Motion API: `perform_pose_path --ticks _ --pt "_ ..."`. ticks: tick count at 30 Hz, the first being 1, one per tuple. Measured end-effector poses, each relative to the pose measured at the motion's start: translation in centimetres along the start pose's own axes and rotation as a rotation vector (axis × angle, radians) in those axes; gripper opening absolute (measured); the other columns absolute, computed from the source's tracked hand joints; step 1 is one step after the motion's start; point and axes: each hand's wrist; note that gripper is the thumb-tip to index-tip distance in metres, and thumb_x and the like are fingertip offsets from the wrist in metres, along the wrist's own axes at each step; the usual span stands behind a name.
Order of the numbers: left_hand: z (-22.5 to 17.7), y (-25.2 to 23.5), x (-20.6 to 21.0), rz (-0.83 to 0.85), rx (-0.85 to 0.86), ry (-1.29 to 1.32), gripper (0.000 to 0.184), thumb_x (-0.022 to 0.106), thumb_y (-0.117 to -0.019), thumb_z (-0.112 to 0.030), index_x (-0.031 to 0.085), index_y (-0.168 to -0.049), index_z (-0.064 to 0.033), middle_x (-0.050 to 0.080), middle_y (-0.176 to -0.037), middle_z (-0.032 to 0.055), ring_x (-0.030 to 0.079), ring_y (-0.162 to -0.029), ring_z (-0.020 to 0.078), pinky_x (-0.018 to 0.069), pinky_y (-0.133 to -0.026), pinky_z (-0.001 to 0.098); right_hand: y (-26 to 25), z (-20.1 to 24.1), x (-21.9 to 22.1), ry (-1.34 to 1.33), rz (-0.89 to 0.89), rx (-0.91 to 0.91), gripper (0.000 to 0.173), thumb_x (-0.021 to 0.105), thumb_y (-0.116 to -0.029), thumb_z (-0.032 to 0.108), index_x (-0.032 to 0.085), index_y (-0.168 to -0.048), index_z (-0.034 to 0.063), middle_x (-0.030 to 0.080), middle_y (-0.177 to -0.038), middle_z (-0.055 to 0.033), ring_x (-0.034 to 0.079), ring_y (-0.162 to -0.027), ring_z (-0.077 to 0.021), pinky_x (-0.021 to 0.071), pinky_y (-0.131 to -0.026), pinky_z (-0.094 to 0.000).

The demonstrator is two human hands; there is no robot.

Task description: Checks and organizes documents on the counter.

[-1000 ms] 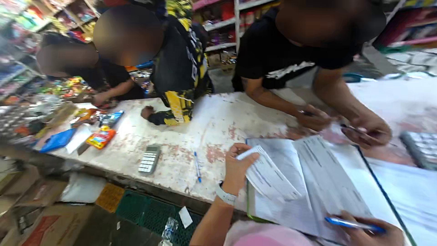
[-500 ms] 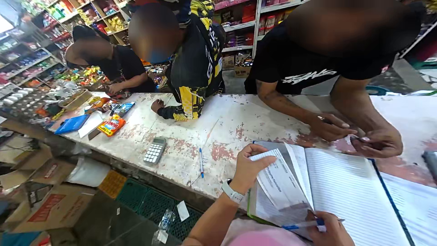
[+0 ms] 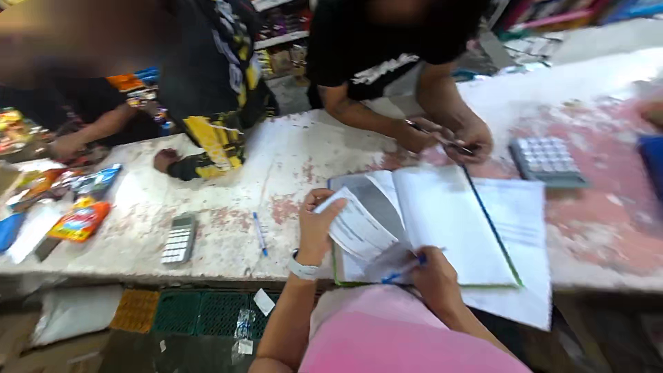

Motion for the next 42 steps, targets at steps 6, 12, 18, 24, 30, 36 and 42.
perform_pose_path --ticks 6,12,18,24,30,36,42 --pt "0.5 -0.2 -0.9 0.059 0.015 0.031 0.019 0.081 -0.0846 -0.011 0.07 -0.1 -0.0143 0.075 -0.085 -0.0007 0.072 -0.073 0.0082 0.0633 -0.069 0.0286 -1.4 0.4 -0.9 -0.021 0.005 0.197 0.023 0.07 -0.0862 0.003 0.062 -0.101 -0.0134 0.067 -0.084 -0.027 0.069 -0.074 -0.041 0.0572 -0.067 -0.0553" --pt "0.5 -0.4 -0.7 0.073 0.002 0.032 0.015 0.075 -0.0884 -0.007 0.07 -0.101 -0.0141 0.075 -0.086 0.0005 0.072 -0.073 0.008 0.0634 -0.068 0.0283 -1.0 1.0 -1.6 -0.099 0.065 0.31 0.028 0.073 -0.0863 0.006 0.06 -0.104 -0.0116 0.065 -0.077 -0.0204 0.064 -0.065 -0.0289 0.054 -0.061 -0.0429" --pt "0.8 -0.3 0.2 0.092 -0.047 0.045 0.018 0.076 -0.0866 -0.006 0.07 -0.101 -0.0147 0.075 -0.086 0.0006 0.072 -0.073 0.0085 0.0635 -0.068 0.028 -1.7 0.1 -3.1 -0.179 0.009 0.287 0.052 0.083 -0.0837 0.034 0.057 -0.103 -0.0073 0.056 -0.071 -0.0078 0.051 -0.058 -0.0109 0.0448 -0.054 -0.0276" --pt "1.5 0.2 2.8 0.318 -0.146 -0.054 0.024 0.079 -0.0844 -0.009 0.069 -0.105 -0.0166 0.074 -0.089 -0.0041 0.071 -0.076 0.0059 0.0625 -0.072 0.0275 -4.1 0.1 -6.1 -0.658 0.138 -0.109 0.051 0.077 -0.0896 0.04 0.049 -0.114 0.0054 0.069 -0.126 -0.0078 0.064 -0.122 -0.0119 0.0517 -0.105 -0.0326" --pt "3.0 0.0 8.7 0.547 -0.068 -0.047 0.03 0.072 -0.0919 -0.009 0.061 -0.119 -0.0124 0.072 -0.1 -0.0045 0.069 -0.086 0.0045 0.0604 -0.077 0.0264 -5.1 1.4 -8.4 -0.789 0.125 0.006 0.027 0.072 -0.087 0.01 0.05 -0.102 0.013 0.062 -0.09 0.0122 0.06 -0.08 0.0065 0.0529 -0.071 -0.0135" --pt "6.6 -3.6 8.9 1.076 0.397 -0.841 0.044 0.053 -0.0863 0.006 0.056 -0.13 0.0088 0.036 -0.16 0.0224 0.038 -0.148 0.0316 0.036 -0.119 0.0486 -3.8 -5.8 -16.3 -0.215 -0.321 0.215 0.036 0.07 -0.0897 0.015 0.051 -0.112 -0.007 0.055 -0.097 -0.0086 0.055 -0.084 -0.0062 0.051 -0.076 -0.0244" --pt "8.3 -5.3 11.0 1.464 0.619 -1.492 0.058 0.08 -0.0743 0.008 0.063 -0.13 0.0019 0.035 -0.161 0.0254 0.021 -0.154 0.043 0.0122 -0.12 0.0705 -0.1 -7.2 -19.1 -0.114 -0.493 0.419 0.035 0.068 -0.0925 0.013 0.049 -0.113 -0.0083 0.05 -0.097 -0.008 0.051 -0.081 -0.0019 0.0455 -0.073 -0.0176"
Point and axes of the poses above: each hand's wrist, its own y-axis away from the middle knuckle, its own x-axis out of the palm, z = x × y
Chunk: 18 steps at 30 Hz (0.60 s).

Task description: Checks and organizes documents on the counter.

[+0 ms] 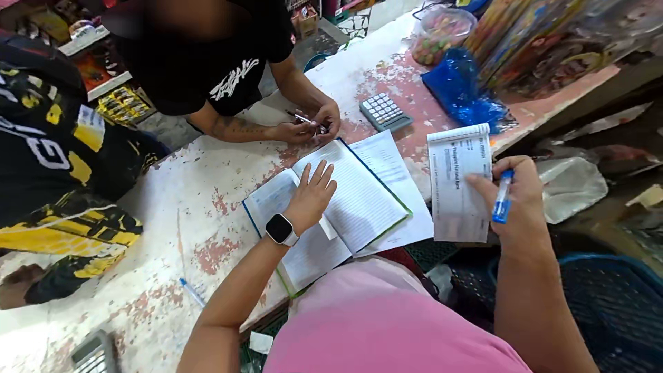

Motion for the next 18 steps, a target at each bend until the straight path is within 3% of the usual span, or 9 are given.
perform_pose_path --ticks 3,5,7,9,12,14,18 --pt "0.1 -2.1 -0.9 0.108 0.03 -0.008 0.031 0.067 -0.093 -0.005 0.068 -0.123 -0.0011 0.049 -0.151 0.0245 0.028 -0.152 0.0416 0.0137 -0.122 0.0675 0.9 -0.6 -0.2 -0.034 -0.026 0.014 0.032 0.067 -0.0918 0.011 0.049 -0.111 -0.008 0.05 -0.094 -0.0068 0.05 -0.078 -0.0001 0.0445 -0.07 -0.0153" --pt "-0.2 -4.0 -1.5 0.145 0.058 -0.016 0.027 0.063 -0.0989 -0.014 0.07 -0.122 -0.0024 0.054 -0.147 0.0222 0.031 -0.151 0.0409 0.0156 -0.121 0.067 1.2 -0.7 -0.1 -0.046 -0.045 0.045 0.032 0.068 -0.0916 0.01 0.049 -0.111 -0.0068 0.049 -0.092 -0.005 0.05 -0.075 0.0018 0.0446 -0.068 -0.0138" --pt "-1.0 -6.4 -1.4 0.155 0.115 -0.02 0.022 0.065 -0.0959 -0.009 0.072 -0.116 -0.0024 0.06 -0.139 0.0198 0.038 -0.147 0.0401 0.0211 -0.12 0.0669 1.3 -0.8 -0.1 -0.044 -0.051 0.067 0.033 0.068 -0.0922 0.011 0.049 -0.112 -0.0066 0.05 -0.092 -0.0057 0.05 -0.076 0.0008 0.0447 -0.069 -0.0154" --pt "-2.0 -8.9 -0.2 0.173 0.174 -0.041 0.029 0.074 -0.0851 0.001 0.073 -0.114 -0.0014 0.064 -0.133 0.0193 0.043 -0.143 0.0406 0.0269 -0.117 0.0675 1.2 -0.9 0.1 -0.049 -0.066 0.071 0.032 0.068 -0.0911 0.012 0.049 -0.111 -0.0046 0.049 -0.091 -0.0038 0.049 -0.074 0.0016 0.0437 -0.068 -0.015" --pt "-3.6 -11.6 0.5 0.378 0.168 -0.132 0.063 0.082 -0.0762 -0.001 0.061 -0.135 -0.0009 0.054 -0.146 0.0204 0.035 -0.147 0.0412 0.0238 -0.118 0.0677 1.3 -0.8 0.3 -0.095 -0.078 0.067 0.031 0.069 -0.0905 0.01 0.049 -0.11 -0.0038 0.049 -0.089 -0.0025 0.049 -0.071 0.0031 0.0432 -0.065 -0.013" --pt "-3.8 -12.6 0.7 0.45 0.168 -0.145 0.073 0.083 -0.0752 -0.002 0.055 -0.143 -0.0015 0.053 -0.145 0.022 0.037 -0.145 0.0426 0.0249 -0.117 0.0683 1.4 -1.1 0.2 -0.11 -0.087 0.067 0.03 0.068 -0.0908 0.01 0.049 -0.109 -0.0035 0.049 -0.089 -0.0014 0.048 -0.071 0.0045 0.0426 -0.065 -0.0114" --pt "-3.8 -13.6 0.2 0.487 0.197 -0.215 0.064 0.082 -0.0761 -0.002 0.061 -0.136 -0.0002 0.056 -0.14 0.0214 0.044 -0.14 0.0411 0.0272 -0.117 0.0636 2.0 -1.9 0.0 -0.103 -0.103 0.105 0.03 0.069 -0.09 0.007 0.049 -0.109 -0.0071 0.05 -0.092 -0.0054 0.049 -0.074 0.0014 0.0429 -0.067 -0.0144"
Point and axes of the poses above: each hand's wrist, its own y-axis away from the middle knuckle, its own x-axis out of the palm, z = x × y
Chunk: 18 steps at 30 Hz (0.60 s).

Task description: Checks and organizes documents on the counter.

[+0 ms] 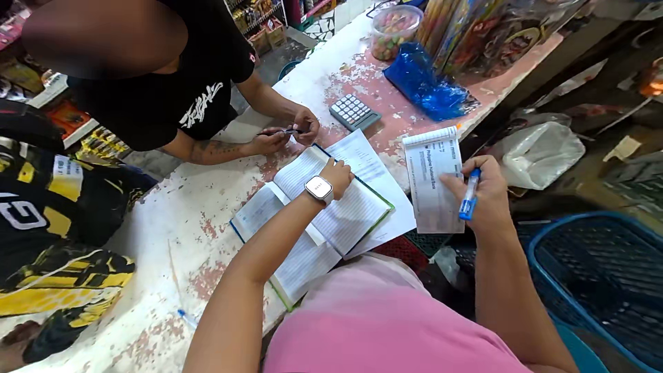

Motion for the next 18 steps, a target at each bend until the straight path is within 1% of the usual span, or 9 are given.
perform_pose_path --ticks 2,4,7,8,10,13,14,16,18 --pt "0.1 0.1 -0.3 -0.06 0.001 0.0 0.056 0.083 -0.0747 0.001 0.064 -0.128 0.0019 0.059 -0.134 0.0223 0.049 -0.135 0.0411 0.0331 -0.114 0.061 0.0 -0.4 -0.1 0.004 0.002 0.017 0.03 0.068 -0.0904 0.007 0.049 -0.109 -0.0067 0.049 -0.092 -0.0057 0.048 -0.075 0.0011 0.0424 -0.067 -0.0146" --pt "0.3 0.6 0.0 -0.167 0.0 0.012 0.05 0.084 -0.0745 0.001 0.066 -0.121 0.0039 0.061 -0.127 0.0239 0.053 -0.128 0.0418 0.0394 -0.109 0.0583 -0.1 -0.4 -0.2 -0.005 0.003 0.03 0.03 0.068 -0.0904 0.007 0.049 -0.109 -0.0058 0.049 -0.091 -0.0046 0.049 -0.074 0.0019 0.0429 -0.067 -0.0138" --pt "0.5 3.4 1.5 -0.377 0.043 0.03 0.031 0.072 -0.0817 0.011 0.068 -0.112 0.0046 0.064 -0.117 0.0235 0.06 -0.118 0.0421 0.0452 -0.103 0.0577 -0.4 -0.1 -0.2 0.0 0.056 0.074 0.03 0.067 -0.0917 0.006 0.048 -0.112 -0.0049 0.049 -0.091 -0.0046 0.05 -0.074 0.0001 0.0448 -0.068 -0.0163" --pt "0.6 4.6 1.9 -0.445 0.054 0.048 0.027 0.069 -0.0834 0.013 0.068 -0.109 0.0043 0.066 -0.113 0.0232 0.063 -0.114 0.0422 0.047 -0.1 0.0592 -0.5 0.0 -0.1 0.002 0.089 0.086 0.029 0.067 -0.0925 0.005 0.048 -0.113 -0.0048 0.05 -0.091 -0.0054 0.051 -0.073 -0.0013 0.0462 -0.068 -0.0183" --pt "1.2 6.9 3.4 -0.61 0.074 0.075 0.02 0.066 -0.0856 0.013 0.069 -0.103 0.0024 0.069 -0.104 0.0211 0.067 -0.106 0.0404 0.0525 -0.091 0.0587 -1.0 0.3 0.6 0.004 0.155 0.1 0.026 0.064 -0.0945 0.003 0.048 -0.114 -0.0048 0.052 -0.09 -0.0066 0.053 -0.072 -0.0039 0.0494 -0.068 -0.0227" --pt "1.4 10.3 5.6 -0.778 0.057 0.128 0.01 0.06 -0.092 0.009 0.068 -0.097 0.0032 0.069 -0.108 0.0221 0.067 -0.113 0.0408 0.0577 -0.086 0.0538 -2.0 0.5 2.7 -0.021 0.286 0.104 0.022 0.059 -0.0961 -0.003 0.049 -0.115 -0.0077 0.053 -0.093 -0.0129 0.054 -0.077 -0.014 0.0495 -0.071 -0.0333" --pt "1.3 11.2 6.5 -0.836 0.048 0.14 0.009 0.058 -0.0939 0.008 0.067 -0.095 0.0038 0.069 -0.108 0.0223 0.066 -0.115 0.0408 0.0587 -0.087 0.0515 -2.5 0.6 3.7 -0.039 0.341 0.118 0.021 0.058 -0.0968 -0.004 0.049 -0.115 -0.0072 0.054 -0.095 -0.0143 0.055 -0.079 -0.0164 0.0505 -0.072 -0.0357" --pt "0.8 12.8 8.1 -0.948 0.014 0.149 0.01 0.057 -0.0941 0.008 0.067 -0.093 0.005 0.071 -0.109 0.0232 0.066 -0.117 0.0408 0.058 -0.093 0.0479 -3.4 0.9 6.1 -0.071 0.449 0.133 0.02 0.058 -0.0974 -0.004 0.05 -0.115 -0.0066 0.055 -0.097 -0.0157 0.056 -0.082 -0.0192 0.0515 -0.074 -0.0389" --pt "0.2 14.0 9.2 -1.022 -0.029 0.149 0.01 0.057 -0.0933 0.008 0.067 -0.092 0.0051 0.072 -0.109 0.023 0.067 -0.116 0.0398 0.0572 -0.096 0.0454 -4.2 1.4 8.8 -0.078 0.532 0.147 0.017 0.059 -0.0984 -0.002 0.051 -0.113 -0.0057 0.055 -0.096 -0.0171 0.055 -0.08 -0.022 0.0498 -0.071 -0.0415"
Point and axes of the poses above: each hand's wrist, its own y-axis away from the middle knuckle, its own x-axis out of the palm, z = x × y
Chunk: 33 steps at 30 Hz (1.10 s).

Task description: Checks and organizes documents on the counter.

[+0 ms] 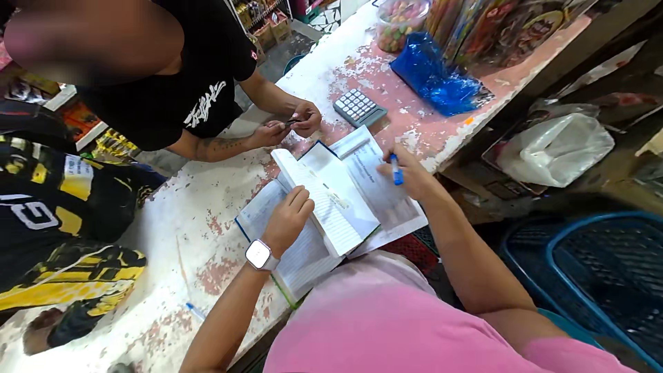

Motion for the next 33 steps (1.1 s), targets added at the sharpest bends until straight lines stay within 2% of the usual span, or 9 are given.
perform_pose_path --ticks 4,8,11,14,19,24,28,30,33 --pt "-1.0 1.4 -0.2 -0.098 -0.047 -0.033 0.01 0.058 -0.0926 0.008 0.065 -0.088 0.0042 0.072 -0.106 0.0221 0.069 -0.112 0.0376 0.0575 -0.096 0.0416 -3.8 0.5 2.9 0.04 0.148 -0.001 0.019 0.058 -0.0986 -0.003 0.05 -0.116 -0.006 0.056 -0.094 -0.0183 0.055 -0.078 -0.0232 0.0495 -0.071 -0.0413" --pt "-1.5 1.6 0.2 -0.107 -0.089 -0.024 0.01 0.057 -0.0927 0.008 0.066 -0.088 0.0046 0.072 -0.107 0.022 0.069 -0.112 0.037 0.0577 -0.095 0.0412 -5.6 0.5 4.4 0.064 0.18 0.003 0.02 0.059 -0.0977 -0.005 0.05 -0.115 -0.0054 0.055 -0.09 -0.0173 0.053 -0.075 -0.0229 0.0478 -0.07 -0.0405" --pt "-1.8 1.1 0.6 -0.107 -0.103 0.001 0.011 0.057 -0.0935 0.007 0.067 -0.089 0.0054 0.072 -0.107 0.0225 0.069 -0.112 0.0376 0.0575 -0.096 0.0428 -6.4 -0.7 3.7 0.106 0.154 0.001 0.022 0.06 -0.0966 -0.005 0.052 -0.118 -0.0062 0.058 -0.097 -0.0226 0.058 -0.083 -0.0298 0.0506 -0.075 -0.0477" --pt "-1.8 0.2 1.0 -0.124 -0.086 0.001 0.012 0.057 -0.0932 0.007 0.067 -0.088 0.0047 0.072 -0.107 0.0216 0.07 -0.112 0.0364 0.0575 -0.096 0.0413 -6.3 -1.7 1.2 0.123 0.097 0.045 0.022 0.059 -0.0982 -0.004 0.051 -0.119 -0.007 0.057 -0.104 -0.0254 0.059 -0.09 -0.0327 0.0501 -0.079 -0.0508" --pt "-1.8 -1.0 2.0 -0.124 -0.064 0.008 0.012 0.057 -0.0932 0.007 0.067 -0.086 0.0036 0.073 -0.105 0.0201 0.07 -0.11 0.0351 0.058 -0.094 0.0402 -4.9 -2.2 -2.9 0.102 -0.029 0.151 0.021 0.056 -0.1014 -0.001 0.049 -0.12 -0.0073 0.056 -0.099 -0.0217 0.056 -0.085 -0.0267 0.049 -0.077 -0.0453" --pt "-1.8 -1.1 2.2 -0.142 -0.066 0.008 0.01 0.059 -0.0912 0.007 0.067 -0.087 0.0037 0.073 -0.104 0.0199 0.071 -0.109 0.035 0.0581 -0.094 0.0395 -4.1 -3.4 -4.5 0.022 -0.087 0.177 0.017 0.055 -0.1002 -0.002 0.048 -0.116 -0.0034 0.051 -0.093 -0.0142 0.052 -0.078 -0.0195 0.0477 -0.071 -0.0385" --pt "-1.8 -0.4 1.9 -0.162 -0.082 -0.016 0.017 0.06 -0.0917 0.006 0.073 -0.102 0.0027 0.073 -0.105 0.0198 0.07 -0.109 0.0344 0.0572 -0.096 0.0394 -3.1 -3.2 -3.8 0.008 -0.039 0.169 0.013 0.056 -0.1018 0.002 0.049 -0.112 0.0013 0.052 -0.091 -0.0124 0.053 -0.075 -0.0186 0.0479 -0.067 -0.0387" --pt "-1.9 0.0 1.7 -0.172 -0.087 -0.013 0.019 0.06 -0.0909 0.007 0.074 -0.103 0.0017 0.072 -0.105 0.0201 0.07 -0.11 0.0345 0.0566 -0.097 0.0391 -3.0 -2.1 -2.5 -0.008 0.015 0.127 0.012 0.058 -0.1004 0.002 0.05 -0.11 0.0018 0.053 -0.09 -0.011 0.053 -0.074 -0.0172 0.0483 -0.067 -0.0376" --pt "-1.9 0.5 1.5 -0.191 -0.093 -0.009 0.018 0.061 -0.0908 0.007 0.074 -0.102 0.0014 0.072 -0.106 0.0201 0.069 -0.111 0.0345 0.0564 -0.097 0.0389 -4.4 -0.6 0.3 -0.029 0.173 0.03 0.013 0.059 -0.0987 0.0 0.052 -0.109 -0.0023 0.054 -0.093 -0.0135 0.055 -0.08 -0.0194 0.049 -0.073 -0.0393"
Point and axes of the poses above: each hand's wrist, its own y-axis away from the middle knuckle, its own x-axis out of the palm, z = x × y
